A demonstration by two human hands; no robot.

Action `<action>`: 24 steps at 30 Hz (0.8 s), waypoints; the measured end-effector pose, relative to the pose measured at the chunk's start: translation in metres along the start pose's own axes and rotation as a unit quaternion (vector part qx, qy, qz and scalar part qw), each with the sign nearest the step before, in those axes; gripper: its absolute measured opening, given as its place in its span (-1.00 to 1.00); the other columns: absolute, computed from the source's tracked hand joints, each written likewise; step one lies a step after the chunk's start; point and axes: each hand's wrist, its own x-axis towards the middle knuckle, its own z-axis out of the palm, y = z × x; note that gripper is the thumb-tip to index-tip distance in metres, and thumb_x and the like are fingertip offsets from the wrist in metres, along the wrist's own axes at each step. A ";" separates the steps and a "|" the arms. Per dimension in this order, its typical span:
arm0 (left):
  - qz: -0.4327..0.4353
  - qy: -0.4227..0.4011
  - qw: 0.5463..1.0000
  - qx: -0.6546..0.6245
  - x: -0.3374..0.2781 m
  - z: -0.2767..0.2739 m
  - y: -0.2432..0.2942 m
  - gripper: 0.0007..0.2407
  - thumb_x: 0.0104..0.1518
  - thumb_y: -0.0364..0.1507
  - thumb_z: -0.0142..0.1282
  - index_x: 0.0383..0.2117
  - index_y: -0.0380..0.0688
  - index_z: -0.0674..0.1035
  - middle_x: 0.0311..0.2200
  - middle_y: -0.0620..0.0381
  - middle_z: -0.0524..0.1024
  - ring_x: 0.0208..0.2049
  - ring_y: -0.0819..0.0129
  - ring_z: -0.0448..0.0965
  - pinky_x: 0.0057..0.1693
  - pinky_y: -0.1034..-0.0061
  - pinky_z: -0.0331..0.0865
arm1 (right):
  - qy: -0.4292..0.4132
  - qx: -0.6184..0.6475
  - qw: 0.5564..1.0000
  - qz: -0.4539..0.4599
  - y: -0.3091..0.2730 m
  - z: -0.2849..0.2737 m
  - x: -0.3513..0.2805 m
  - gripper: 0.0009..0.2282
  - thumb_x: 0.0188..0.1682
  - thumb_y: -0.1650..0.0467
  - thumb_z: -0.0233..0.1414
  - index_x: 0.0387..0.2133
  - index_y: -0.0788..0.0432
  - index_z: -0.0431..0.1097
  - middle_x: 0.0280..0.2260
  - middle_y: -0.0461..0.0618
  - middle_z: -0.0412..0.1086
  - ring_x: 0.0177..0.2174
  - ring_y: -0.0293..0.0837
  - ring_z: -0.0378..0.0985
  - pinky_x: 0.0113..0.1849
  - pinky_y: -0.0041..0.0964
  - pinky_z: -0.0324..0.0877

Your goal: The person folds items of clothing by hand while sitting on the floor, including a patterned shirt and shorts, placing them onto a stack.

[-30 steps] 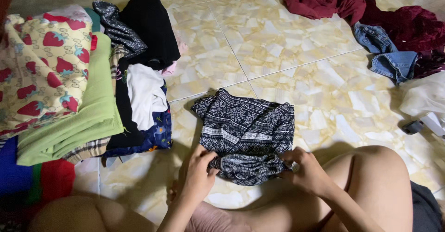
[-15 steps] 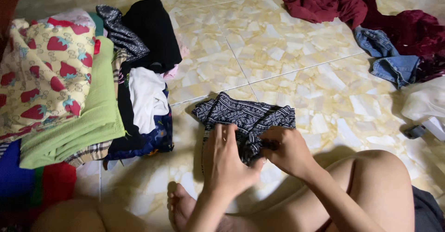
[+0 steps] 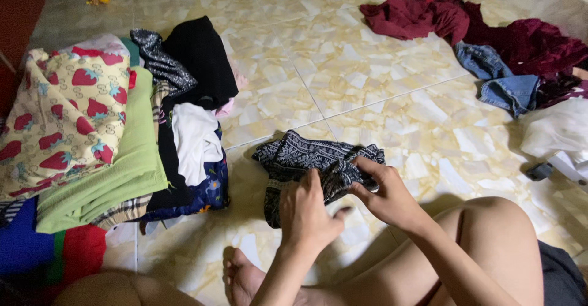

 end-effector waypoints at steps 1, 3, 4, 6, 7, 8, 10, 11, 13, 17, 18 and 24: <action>-0.026 -0.025 0.999 0.018 0.005 0.003 0.002 -0.52 -0.21 -0.30 0.30 -0.12 -0.18 0.42 -0.30 -0.14 0.52 -0.25 -0.13 0.51 -0.10 0.06 0.34 | 0.013 0.001 1.000 0.005 0.000 0.000 0.000 -0.92 -0.11 0.49 0.05 -0.40 0.11 0.30 -0.49 -0.19 0.27 -0.45 -0.31 0.21 -0.38 -0.36 0.22; -0.047 -0.053 0.997 0.034 0.013 0.004 0.005 -0.68 -0.09 -0.50 0.16 -0.14 -0.18 0.47 -0.41 -0.15 0.57 -0.37 -0.15 0.58 -0.25 0.01 0.44 | 0.031 0.000 0.999 0.013 0.004 -0.007 0.003 -0.87 -0.07 0.45 0.05 -0.49 0.10 0.20 -0.57 -0.19 0.14 -0.49 -0.30 0.11 -0.44 -0.35 0.15; -0.035 -0.054 0.998 0.026 0.017 0.001 0.006 -0.65 -0.05 -0.52 0.12 -0.06 -0.21 0.44 -0.39 -0.14 0.57 -0.35 -0.12 0.58 -0.25 0.04 0.44 | 0.034 0.022 0.999 -0.017 0.006 -0.013 0.006 -0.90 -0.05 0.35 0.04 -0.42 0.10 0.29 -0.53 -0.20 0.26 -0.47 -0.34 0.21 -0.42 -0.40 0.20; -0.029 -0.052 0.998 0.025 0.021 -0.023 0.009 -0.61 -0.01 -0.55 0.08 0.01 -0.24 0.40 -0.36 -0.12 0.58 -0.33 -0.09 0.58 -0.25 0.07 0.45 | 0.034 0.052 0.997 -0.054 0.004 -0.014 0.013 -0.82 -0.03 0.25 0.03 -0.35 0.11 0.37 -0.48 -0.21 0.38 -0.45 -0.38 0.32 -0.41 -0.44 0.26; -0.058 -0.085 0.994 -0.040 0.023 -0.043 0.017 -0.57 0.03 -0.61 0.05 0.11 -0.31 0.34 -0.20 -0.24 0.52 -0.17 -0.11 0.54 -0.12 0.14 0.46 | 0.032 0.031 0.999 -0.013 0.001 -0.013 0.015 -0.78 -0.23 0.29 0.20 -0.38 0.14 0.45 -0.59 -0.09 0.39 -0.57 -0.27 0.31 -0.49 -0.33 0.29; -0.086 -0.118 0.984 -0.106 0.024 -0.062 0.024 -0.52 0.08 -0.66 0.02 0.20 -0.39 0.29 -0.03 -0.36 0.46 0.00 -0.13 0.50 0.00 0.21 0.47 | 0.029 0.010 0.999 0.027 -0.002 -0.012 0.017 -0.68 -0.43 0.33 0.36 -0.41 0.17 0.52 -0.70 0.03 0.40 -0.68 -0.15 0.30 -0.56 -0.22 0.31; -0.075 -0.108 0.987 -0.096 0.031 -0.072 0.019 -0.55 0.07 -0.67 0.03 0.17 -0.37 0.32 -0.11 -0.37 0.47 -0.10 -0.12 0.54 -0.08 0.20 0.50 | -0.025 -0.057 0.997 0.053 -0.032 -0.012 0.020 -0.59 -0.49 0.24 0.40 -0.50 0.31 0.48 -0.41 0.15 0.45 -0.46 0.15 0.42 -0.37 0.08 0.36; -0.064 -0.099 0.989 -0.089 0.035 -0.076 0.017 -0.57 0.07 -0.68 0.04 0.15 -0.36 0.35 -0.18 -0.39 0.49 -0.20 -0.11 0.59 -0.16 0.19 0.53 | -0.080 -0.126 0.986 0.081 -0.047 -0.013 0.021 -0.46 -0.55 0.16 0.43 -0.60 0.45 0.44 -0.11 0.27 0.49 -0.23 0.45 0.53 -0.18 0.39 0.42; -0.036 -0.080 0.990 -0.112 0.042 -0.071 0.007 -0.63 0.07 -0.67 0.02 0.06 -0.36 0.40 -0.20 -0.36 0.52 -0.19 -0.17 0.60 -0.13 0.14 0.51 | -0.069 -0.158 0.978 0.118 0.017 0.010 0.015 -0.62 -0.41 0.21 0.34 -0.52 0.27 0.49 -0.18 0.11 0.51 -0.24 0.34 0.55 -0.19 0.31 0.45; -0.006 -0.065 0.978 -0.199 0.047 -0.076 0.015 -0.68 0.02 -0.69 0.02 -0.04 -0.41 0.47 -0.23 -0.38 0.56 -0.16 -0.27 0.60 -0.01 0.06 0.47 | -0.043 -0.102 0.952 0.284 0.099 0.023 0.002 -0.74 -0.35 0.27 0.22 -0.38 0.06 0.58 -0.37 0.04 0.58 -0.22 0.20 0.59 -0.14 0.20 0.45; -0.005 -0.067 0.977 -0.200 0.049 -0.072 0.014 -0.68 0.02 -0.69 0.02 -0.04 -0.41 0.47 -0.23 -0.38 0.56 -0.16 -0.27 0.60 -0.01 0.06 0.47 | -0.042 -0.103 0.952 0.286 0.096 0.005 0.006 -0.74 -0.35 0.27 0.22 -0.38 0.06 0.58 -0.37 0.04 0.58 -0.22 0.20 0.59 -0.14 0.20 0.45; 0.004 -0.029 0.961 -0.274 0.051 -0.039 0.011 -0.79 0.06 -0.54 0.14 -0.55 -0.14 0.29 -0.66 0.04 0.41 -0.61 0.26 0.35 -0.41 0.31 0.18 | -0.021 0.055 0.848 0.526 0.039 -0.123 0.068 -0.50 -0.10 0.67 -0.19 0.18 0.22 0.12 -0.43 0.74 0.41 -0.51 0.44 0.52 -0.47 0.24 0.49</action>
